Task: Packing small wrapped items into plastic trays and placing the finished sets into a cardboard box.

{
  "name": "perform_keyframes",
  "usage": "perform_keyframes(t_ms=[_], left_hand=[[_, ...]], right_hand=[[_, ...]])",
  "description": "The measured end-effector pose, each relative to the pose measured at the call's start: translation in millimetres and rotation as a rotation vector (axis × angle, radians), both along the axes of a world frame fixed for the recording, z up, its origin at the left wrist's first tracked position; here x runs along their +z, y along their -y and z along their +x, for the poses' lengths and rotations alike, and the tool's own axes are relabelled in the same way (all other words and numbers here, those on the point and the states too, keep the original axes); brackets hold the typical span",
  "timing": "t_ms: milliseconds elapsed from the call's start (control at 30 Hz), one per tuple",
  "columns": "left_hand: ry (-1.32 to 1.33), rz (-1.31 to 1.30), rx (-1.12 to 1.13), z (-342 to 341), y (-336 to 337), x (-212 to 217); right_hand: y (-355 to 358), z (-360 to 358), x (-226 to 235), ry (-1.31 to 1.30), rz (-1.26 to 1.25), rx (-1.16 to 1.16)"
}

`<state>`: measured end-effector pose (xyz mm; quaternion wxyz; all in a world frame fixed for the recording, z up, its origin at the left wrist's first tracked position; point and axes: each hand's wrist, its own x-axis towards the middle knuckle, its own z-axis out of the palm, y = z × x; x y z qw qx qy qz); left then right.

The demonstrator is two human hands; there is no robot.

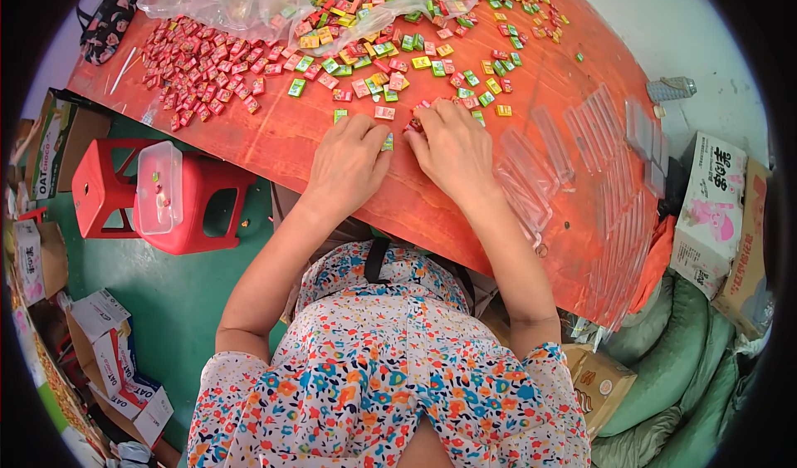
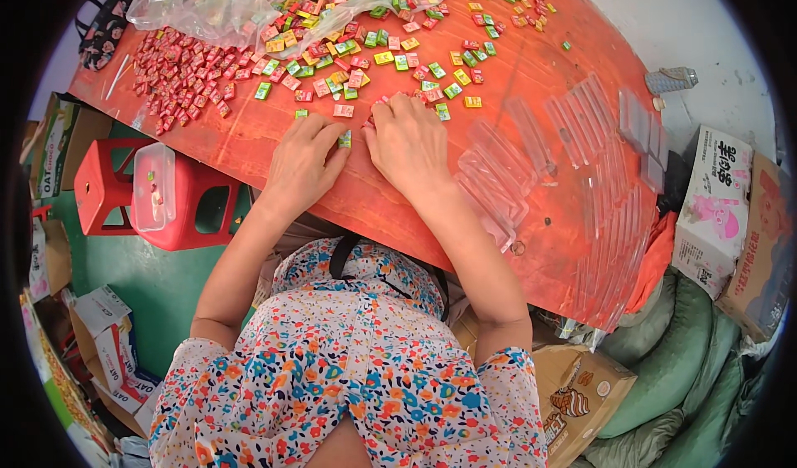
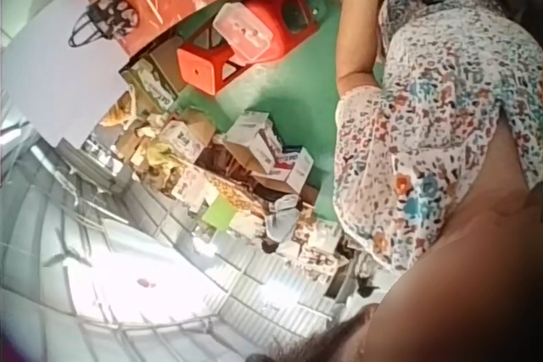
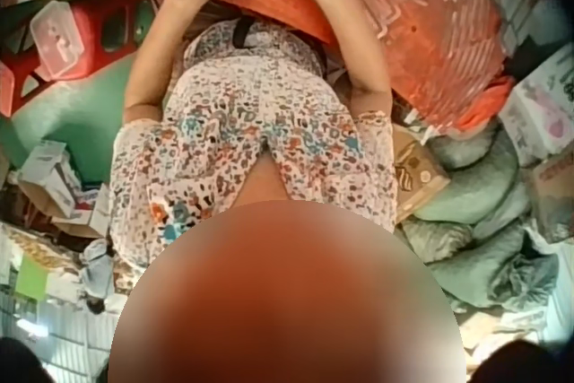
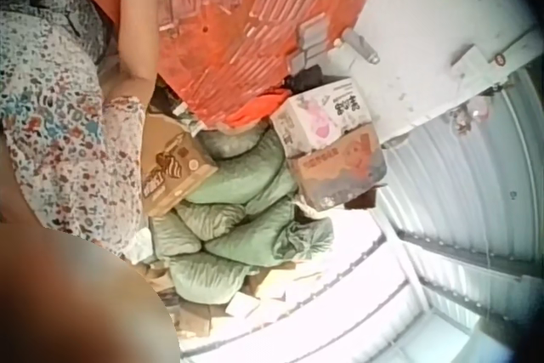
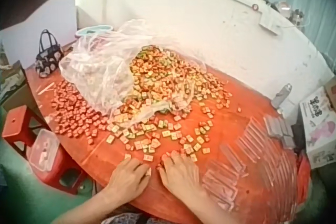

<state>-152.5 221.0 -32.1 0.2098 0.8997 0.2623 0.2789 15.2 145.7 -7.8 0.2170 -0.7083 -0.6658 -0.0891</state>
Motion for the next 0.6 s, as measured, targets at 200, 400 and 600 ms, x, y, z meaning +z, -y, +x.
perform_keyframes(t_ms=[200,400,600], left_hand=[[0.010,-0.031,-0.125,1,-17,-1],[-0.085,-0.234,-0.162,1,-10,12],[0.039,-0.035,-0.024,6,-23,12]], right_hand=[[18,-1,-1,-0.098,-0.039,0.106],[30,25,0,-0.031,-0.052,0.199],[26,20,-1,-0.047,-0.109,0.108]])
